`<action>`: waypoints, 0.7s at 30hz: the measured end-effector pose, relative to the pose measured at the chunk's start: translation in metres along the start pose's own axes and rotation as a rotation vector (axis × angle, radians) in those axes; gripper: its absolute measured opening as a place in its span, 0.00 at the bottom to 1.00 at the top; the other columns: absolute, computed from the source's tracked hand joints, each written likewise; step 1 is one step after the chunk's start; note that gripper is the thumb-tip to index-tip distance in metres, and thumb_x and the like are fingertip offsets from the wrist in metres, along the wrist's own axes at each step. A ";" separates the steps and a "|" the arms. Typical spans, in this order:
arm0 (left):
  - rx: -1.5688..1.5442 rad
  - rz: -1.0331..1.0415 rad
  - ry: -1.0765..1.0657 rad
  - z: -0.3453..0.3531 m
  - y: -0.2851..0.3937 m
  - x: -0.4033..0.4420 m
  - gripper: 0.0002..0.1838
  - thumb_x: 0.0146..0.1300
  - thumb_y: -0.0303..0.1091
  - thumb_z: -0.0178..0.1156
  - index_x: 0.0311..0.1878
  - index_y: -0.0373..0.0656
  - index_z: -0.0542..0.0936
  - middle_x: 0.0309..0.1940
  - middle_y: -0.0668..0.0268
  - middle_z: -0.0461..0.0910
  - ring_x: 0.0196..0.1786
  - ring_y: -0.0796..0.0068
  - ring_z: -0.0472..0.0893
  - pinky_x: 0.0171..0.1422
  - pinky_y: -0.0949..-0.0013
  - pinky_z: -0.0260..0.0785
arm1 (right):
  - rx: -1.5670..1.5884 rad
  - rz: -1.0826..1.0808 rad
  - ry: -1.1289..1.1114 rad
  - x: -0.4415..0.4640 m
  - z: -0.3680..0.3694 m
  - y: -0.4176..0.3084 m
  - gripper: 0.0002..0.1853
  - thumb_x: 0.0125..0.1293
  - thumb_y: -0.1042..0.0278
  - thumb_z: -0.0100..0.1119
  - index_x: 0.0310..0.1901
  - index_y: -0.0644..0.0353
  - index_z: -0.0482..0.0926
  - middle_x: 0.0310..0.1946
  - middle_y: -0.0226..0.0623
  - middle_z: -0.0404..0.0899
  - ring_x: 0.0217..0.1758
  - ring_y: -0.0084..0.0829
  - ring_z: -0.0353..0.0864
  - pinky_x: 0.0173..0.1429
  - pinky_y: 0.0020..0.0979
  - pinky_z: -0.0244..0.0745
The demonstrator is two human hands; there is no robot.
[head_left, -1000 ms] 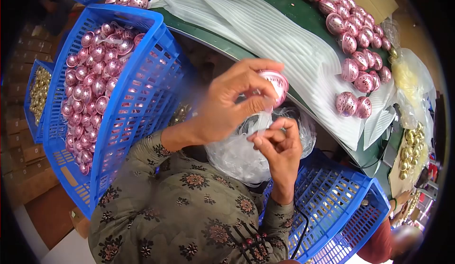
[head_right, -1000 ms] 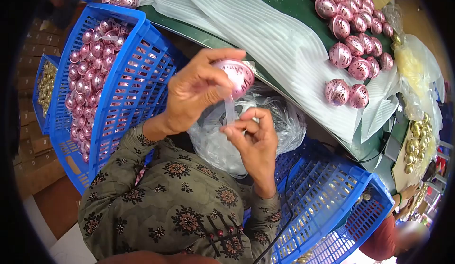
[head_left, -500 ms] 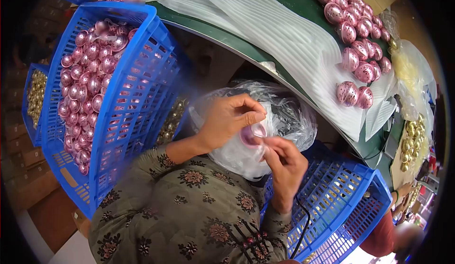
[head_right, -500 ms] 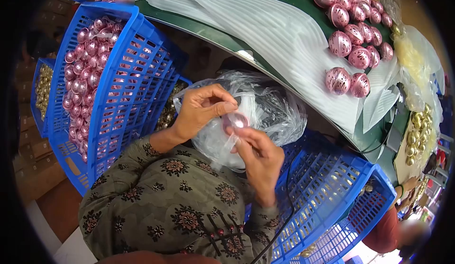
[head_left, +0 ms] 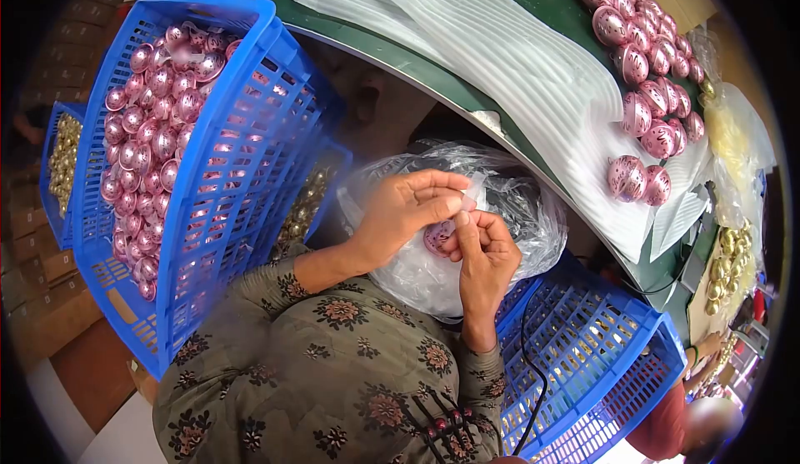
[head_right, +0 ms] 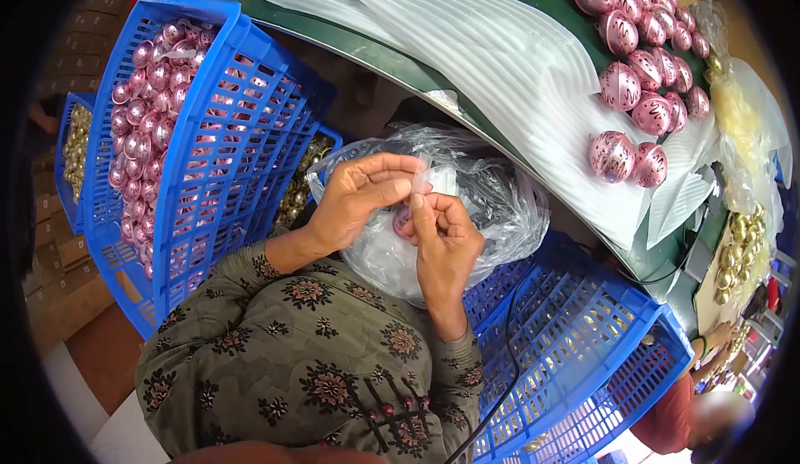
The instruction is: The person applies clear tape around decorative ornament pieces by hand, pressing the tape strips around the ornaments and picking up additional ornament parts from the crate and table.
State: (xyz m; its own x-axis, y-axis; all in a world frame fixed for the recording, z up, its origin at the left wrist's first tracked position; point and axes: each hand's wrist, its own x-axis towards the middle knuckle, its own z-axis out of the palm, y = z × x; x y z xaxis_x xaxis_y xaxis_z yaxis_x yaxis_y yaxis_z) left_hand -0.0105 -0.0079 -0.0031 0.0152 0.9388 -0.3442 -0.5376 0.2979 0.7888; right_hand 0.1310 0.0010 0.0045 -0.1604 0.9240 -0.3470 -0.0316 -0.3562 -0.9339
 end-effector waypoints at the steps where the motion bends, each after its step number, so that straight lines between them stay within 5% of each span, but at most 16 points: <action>1: 0.008 0.014 -0.010 0.000 0.000 -0.001 0.16 0.62 0.24 0.61 0.53 0.31 0.75 0.42 0.57 0.82 0.47 0.75 0.81 0.52 0.74 0.74 | -0.002 0.007 0.000 0.001 0.000 0.000 0.06 0.67 0.71 0.58 0.36 0.66 0.77 0.24 0.29 0.79 0.25 0.13 0.74 0.28 0.15 0.66; 13: 0.107 0.043 0.029 0.002 0.006 0.009 0.14 0.59 0.21 0.63 0.49 0.31 0.77 0.41 0.59 0.81 0.47 0.73 0.82 0.52 0.74 0.76 | -0.091 0.073 -0.011 -0.014 -0.005 -0.005 0.06 0.65 0.73 0.60 0.39 0.68 0.78 0.27 0.29 0.79 0.26 0.14 0.72 0.31 0.16 0.67; 21: 0.211 0.084 0.011 0.011 0.008 0.002 0.15 0.59 0.22 0.64 0.49 0.31 0.77 0.40 0.60 0.81 0.45 0.76 0.82 0.50 0.75 0.75 | -0.133 -0.208 0.020 0.007 -0.019 -0.026 0.10 0.60 0.80 0.63 0.45 0.67 0.80 0.36 0.29 0.73 0.37 0.17 0.72 0.40 0.18 0.70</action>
State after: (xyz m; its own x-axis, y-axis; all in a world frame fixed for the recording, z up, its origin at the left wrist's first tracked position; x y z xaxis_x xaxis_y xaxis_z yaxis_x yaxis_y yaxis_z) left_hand -0.0059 -0.0016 0.0082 -0.0318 0.9603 -0.2773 -0.3480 0.2494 0.9037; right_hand 0.1492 0.0192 0.0250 -0.1447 0.9785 -0.1469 0.0683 -0.1383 -0.9880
